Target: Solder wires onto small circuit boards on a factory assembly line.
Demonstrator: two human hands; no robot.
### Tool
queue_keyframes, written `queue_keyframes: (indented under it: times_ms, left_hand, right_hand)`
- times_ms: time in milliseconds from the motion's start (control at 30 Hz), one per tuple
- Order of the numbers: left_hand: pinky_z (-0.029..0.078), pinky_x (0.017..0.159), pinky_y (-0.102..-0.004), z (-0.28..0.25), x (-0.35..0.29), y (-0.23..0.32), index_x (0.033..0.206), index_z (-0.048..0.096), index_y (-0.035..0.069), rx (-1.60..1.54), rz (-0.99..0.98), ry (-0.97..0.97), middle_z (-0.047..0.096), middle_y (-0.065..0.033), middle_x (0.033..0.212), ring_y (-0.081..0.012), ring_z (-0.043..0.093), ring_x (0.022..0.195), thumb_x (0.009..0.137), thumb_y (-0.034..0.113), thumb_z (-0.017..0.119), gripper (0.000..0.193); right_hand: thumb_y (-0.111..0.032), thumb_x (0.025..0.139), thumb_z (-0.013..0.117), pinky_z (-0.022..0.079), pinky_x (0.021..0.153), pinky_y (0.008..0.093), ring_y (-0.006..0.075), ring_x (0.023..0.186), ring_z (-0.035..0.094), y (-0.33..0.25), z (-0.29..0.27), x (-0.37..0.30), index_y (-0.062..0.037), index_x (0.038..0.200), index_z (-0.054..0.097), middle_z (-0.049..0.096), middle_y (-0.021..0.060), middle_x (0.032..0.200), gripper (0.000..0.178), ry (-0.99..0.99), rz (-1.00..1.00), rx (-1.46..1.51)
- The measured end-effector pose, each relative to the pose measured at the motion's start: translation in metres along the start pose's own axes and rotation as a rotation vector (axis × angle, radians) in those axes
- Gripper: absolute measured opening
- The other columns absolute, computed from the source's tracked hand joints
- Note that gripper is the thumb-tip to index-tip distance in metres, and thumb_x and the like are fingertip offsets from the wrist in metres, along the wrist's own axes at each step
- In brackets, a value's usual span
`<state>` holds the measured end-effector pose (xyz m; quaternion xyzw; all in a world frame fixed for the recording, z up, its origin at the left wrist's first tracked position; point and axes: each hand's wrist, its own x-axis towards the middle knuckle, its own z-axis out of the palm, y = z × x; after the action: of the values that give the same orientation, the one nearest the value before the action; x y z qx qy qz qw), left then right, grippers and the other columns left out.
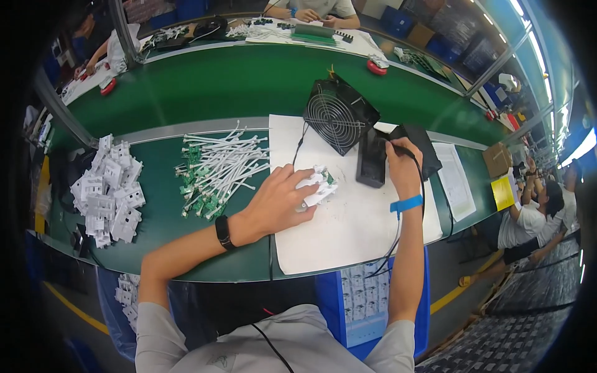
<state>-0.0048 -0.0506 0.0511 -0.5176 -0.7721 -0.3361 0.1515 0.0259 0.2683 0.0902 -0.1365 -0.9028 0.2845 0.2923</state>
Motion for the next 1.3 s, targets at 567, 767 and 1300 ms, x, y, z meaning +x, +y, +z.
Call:
queue_keyframes:
  times_ms: [567, 767, 1300]
  left_hand:
    - [0.052, 0.094, -0.0424, -0.104, 0.028, -0.053, 0.105, 0.076, 0.000, 0.138, -0.308, 0.176, 0.070, -0.0178, 0.119, -0.0363, 0.061, 0.103, 0.075, 0.015, 0.080, 0.034]
    - [0.050, 0.088, -0.0465, -0.128, 0.009, -0.188, 0.105, 0.072, -0.001, 0.425, -0.402, 0.276, 0.070, -0.0181, 0.100, -0.0393, 0.059, 0.096, 0.080, 0.016, 0.077, 0.031]
    - [0.018, 0.121, -0.0666, -0.207, -0.105, -0.153, 0.142, 0.056, 0.005, 0.896, -0.840, -0.381, 0.061, -0.0218, 0.134, -0.0410, 0.052, 0.132, 0.088, 0.049, 0.073, 0.072]
  right_hand:
    - [-0.013, 0.097, 0.071, 0.038, 0.056, 0.0292, 0.0076, 0.062, 0.050, 0.016, 0.009, -0.094, 0.0020, 0.118, 0.067, 0.055, -0.0009, 0.067, 0.026, 0.227, 0.263, 0.316]
    - [-0.007, 0.098, 0.067, 0.026, 0.050, 0.0288, 0.0055, 0.056, 0.037, -0.027, -0.008, -0.131, -0.0006, 0.103, 0.072, 0.044, -0.0021, 0.059, 0.010, 0.042, 0.193, 0.206]
    - [-0.004, 0.084, 0.072, 0.048, 0.086, 0.0404, 0.0299, 0.097, 0.058, -0.196, 0.120, -0.111, -0.0048, 0.102, 0.069, 0.059, 0.0102, 0.099, 0.019, -0.665, -0.694, 0.311]
